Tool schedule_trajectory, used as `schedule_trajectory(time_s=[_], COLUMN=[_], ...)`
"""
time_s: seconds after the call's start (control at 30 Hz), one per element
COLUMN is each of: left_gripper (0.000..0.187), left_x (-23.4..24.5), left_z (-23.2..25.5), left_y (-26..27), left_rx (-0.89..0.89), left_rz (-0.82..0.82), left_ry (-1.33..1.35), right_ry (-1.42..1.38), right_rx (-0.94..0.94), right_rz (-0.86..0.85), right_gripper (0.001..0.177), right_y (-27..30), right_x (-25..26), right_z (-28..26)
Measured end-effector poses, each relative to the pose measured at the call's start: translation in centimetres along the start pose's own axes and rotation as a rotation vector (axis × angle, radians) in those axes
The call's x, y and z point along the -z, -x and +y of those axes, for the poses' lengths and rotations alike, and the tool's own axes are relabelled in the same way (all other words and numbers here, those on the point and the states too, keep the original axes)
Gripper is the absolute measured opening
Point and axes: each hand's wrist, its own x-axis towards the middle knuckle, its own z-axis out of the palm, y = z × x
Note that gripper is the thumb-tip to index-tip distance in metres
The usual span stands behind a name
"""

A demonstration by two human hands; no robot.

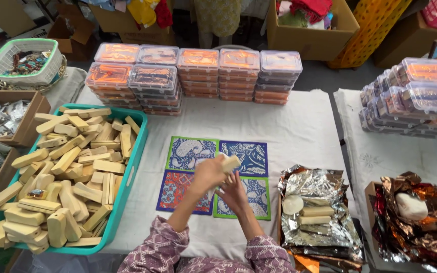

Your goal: The person wipes a wooden block with a white cloth, then wraps it in a sheet of copper foil. They repeat this process with another wooden block, wiping it before wrapping it in foil. The wrapped blocks are placed on a patterned mat on the table.

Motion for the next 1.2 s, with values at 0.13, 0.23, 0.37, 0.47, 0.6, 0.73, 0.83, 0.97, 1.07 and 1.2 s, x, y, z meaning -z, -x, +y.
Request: schedule_trajectory(time_s=[0.13,0.23,0.37,0.47,0.6,0.73,0.83,0.97,1.07,1.2], left_gripper=[0.031,0.072,0.072,0.066,0.067,0.053,0.056,0.09,0.094,0.096], left_x=[-8.6,-5.3,1.1,-3.1,-5.2,-4.0,-3.9,-4.7,-5.5,-6.8], left_z=[-2.7,-1.8,0.5,-1.0,0.1,-2.5,-3.1,-1.9,-2.3,-3.7], left_y=[0.7,1.5,2.7,2.3,4.1,4.3,5.3,6.5,6.9,6.3], left_rx=[-0.22,-0.146,0.126,0.035,-0.176,-0.212,-0.171,-0.267,-0.306,-0.278], left_rz=[0.042,0.126,0.225,0.246,0.275,0.269,0.235,0.352,0.474,0.583], left_ry=[0.066,0.12,0.227,0.061,-0.235,0.014,0.154,0.199,0.214,0.114], right_ry=[-0.172,-0.345,-0.344,-0.218,-0.086,-0.002,0.006,0.131,0.195,0.218], right_rx=[-0.057,-0.069,-0.036,-0.038,-0.041,-0.001,0.079,0.13,0.149,0.133], right_rz=[0.151,0.242,0.07,0.029,0.123,0.244,0.285,0.303,0.345,0.373], right_gripper=[0.057,0.057,0.056,0.057,0.071,0.064,0.06,0.052,0.046,0.041], right_y=[0.5,0.9,1.6,0.8,0.8,0.9,0.9,0.1,0.1,0.7], right_x=[1.6,1.1,-0.7,0.0,-4.5,-2.9,-2.0,-0.9,-1.9,-7.0], right_z=[0.6,-0.6,-2.0,-1.0,-0.9,-2.5,-3.4,-2.0,-0.9,-0.4])
